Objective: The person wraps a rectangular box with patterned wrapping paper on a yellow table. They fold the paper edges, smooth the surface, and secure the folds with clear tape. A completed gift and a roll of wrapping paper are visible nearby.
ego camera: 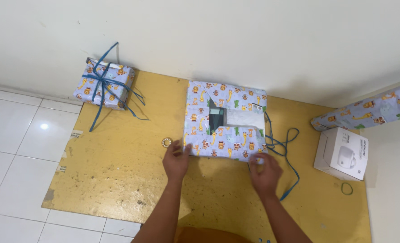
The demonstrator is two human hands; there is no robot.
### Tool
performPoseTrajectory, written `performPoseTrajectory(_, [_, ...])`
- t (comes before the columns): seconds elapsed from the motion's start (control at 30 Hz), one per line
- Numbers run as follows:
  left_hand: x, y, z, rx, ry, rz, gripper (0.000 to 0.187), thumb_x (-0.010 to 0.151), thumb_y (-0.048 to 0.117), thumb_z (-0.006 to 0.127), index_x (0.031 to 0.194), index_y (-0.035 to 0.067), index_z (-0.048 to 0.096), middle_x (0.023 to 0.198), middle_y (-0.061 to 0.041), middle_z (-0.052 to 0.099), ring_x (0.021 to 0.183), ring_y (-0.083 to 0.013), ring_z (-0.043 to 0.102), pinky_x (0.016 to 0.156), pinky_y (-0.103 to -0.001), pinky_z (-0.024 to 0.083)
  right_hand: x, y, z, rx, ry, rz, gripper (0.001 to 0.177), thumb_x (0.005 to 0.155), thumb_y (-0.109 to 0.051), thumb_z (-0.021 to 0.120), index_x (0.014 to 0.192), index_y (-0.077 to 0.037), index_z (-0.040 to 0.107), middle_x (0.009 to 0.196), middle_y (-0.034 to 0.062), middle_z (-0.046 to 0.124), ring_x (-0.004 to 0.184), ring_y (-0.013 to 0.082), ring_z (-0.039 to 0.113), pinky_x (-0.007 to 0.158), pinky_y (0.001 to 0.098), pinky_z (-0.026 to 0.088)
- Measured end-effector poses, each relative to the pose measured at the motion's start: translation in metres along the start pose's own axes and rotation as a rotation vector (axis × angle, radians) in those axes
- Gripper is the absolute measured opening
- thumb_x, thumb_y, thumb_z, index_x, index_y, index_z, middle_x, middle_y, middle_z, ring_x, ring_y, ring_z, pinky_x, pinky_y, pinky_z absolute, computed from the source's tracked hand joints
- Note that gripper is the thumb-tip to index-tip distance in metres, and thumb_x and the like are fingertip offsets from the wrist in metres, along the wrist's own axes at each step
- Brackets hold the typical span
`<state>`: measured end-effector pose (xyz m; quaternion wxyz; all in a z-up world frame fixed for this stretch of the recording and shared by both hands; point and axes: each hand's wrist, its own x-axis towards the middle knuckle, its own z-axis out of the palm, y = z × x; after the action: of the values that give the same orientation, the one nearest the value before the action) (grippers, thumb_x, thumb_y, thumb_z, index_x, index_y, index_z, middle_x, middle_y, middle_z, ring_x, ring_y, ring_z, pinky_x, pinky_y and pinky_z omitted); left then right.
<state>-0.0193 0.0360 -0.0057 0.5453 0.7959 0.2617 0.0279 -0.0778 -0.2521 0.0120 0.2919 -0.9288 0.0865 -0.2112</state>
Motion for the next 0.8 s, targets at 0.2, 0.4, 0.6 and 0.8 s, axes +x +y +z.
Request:
performPoseTrajectory(0.2, [0.006, 0.001, 0.005, 0.037, -0.039, 0.023, 0.046, 0.079, 0.035, 0.083, 0.115, 0.007, 0.074, 0.104, -0.009, 0.077, 0.082, -0.0208, 0.074, 0.076, -0.036, 0.059, -0.001, -0.064, 0.024, -0.036, -0.24, -0.121, 0.026, 0.089, -0.034, 0.074, 0.107, -0.014, 0.073, 0.119, 0.0042, 0.069, 0.124, 0.026, 0.057, 0.109, 0.0467, 0.032])
performPoseTrajectory(0.4, [0.037, -0.018, -0.007, -0.051, -0.073, -0.073, 0.033, 0.08, 0.029, 0.083, 0.103, 0.005, 0.078, 0.097, -0.009, 0.08, 0.089, -0.0202, 0.076, 0.082, -0.034, 0.059, 0.012, -0.079, 0.029, -0.084, -0.272, -0.201, 0.033, 0.088, -0.037, 0.075, 0.113, -0.016, 0.071, 0.123, 0.0029, 0.065, 0.129, 0.0253, 0.053, 0.111, 0.0482, 0.03])
performPoseTrajectory(0.6, [0.048, -0.038, -0.026, -0.025, -0.057, -0.007, 0.026, 0.084, 0.022, 0.076, 0.106, 0.008, 0.08, 0.1, -0.01, 0.081, 0.092, -0.02, 0.078, 0.083, -0.033, 0.059, 0.023, -0.097, 0.037, -0.108, -0.338, -0.353, 0.044, 0.079, -0.039, 0.081, 0.116, -0.016, 0.07, 0.125, 0.005, 0.062, 0.129, 0.028, 0.05, 0.11, 0.0514, 0.028])
performPoseTrajectory(0.8, [0.032, -0.009, -0.028, 0.007, -0.196, 0.126, 0.03, 0.085, 0.025, 0.077, 0.111, 0.008, 0.078, 0.1, -0.01, 0.08, 0.083, -0.0218, 0.078, 0.075, -0.034, 0.061, 0.021, -0.133, 0.077, -0.126, -0.497, -0.509, 0.042, 0.074, -0.03, 0.083, 0.109, -0.015, 0.067, 0.123, 0.0039, 0.062, 0.127, 0.0267, 0.051, 0.109, 0.0514, 0.029])
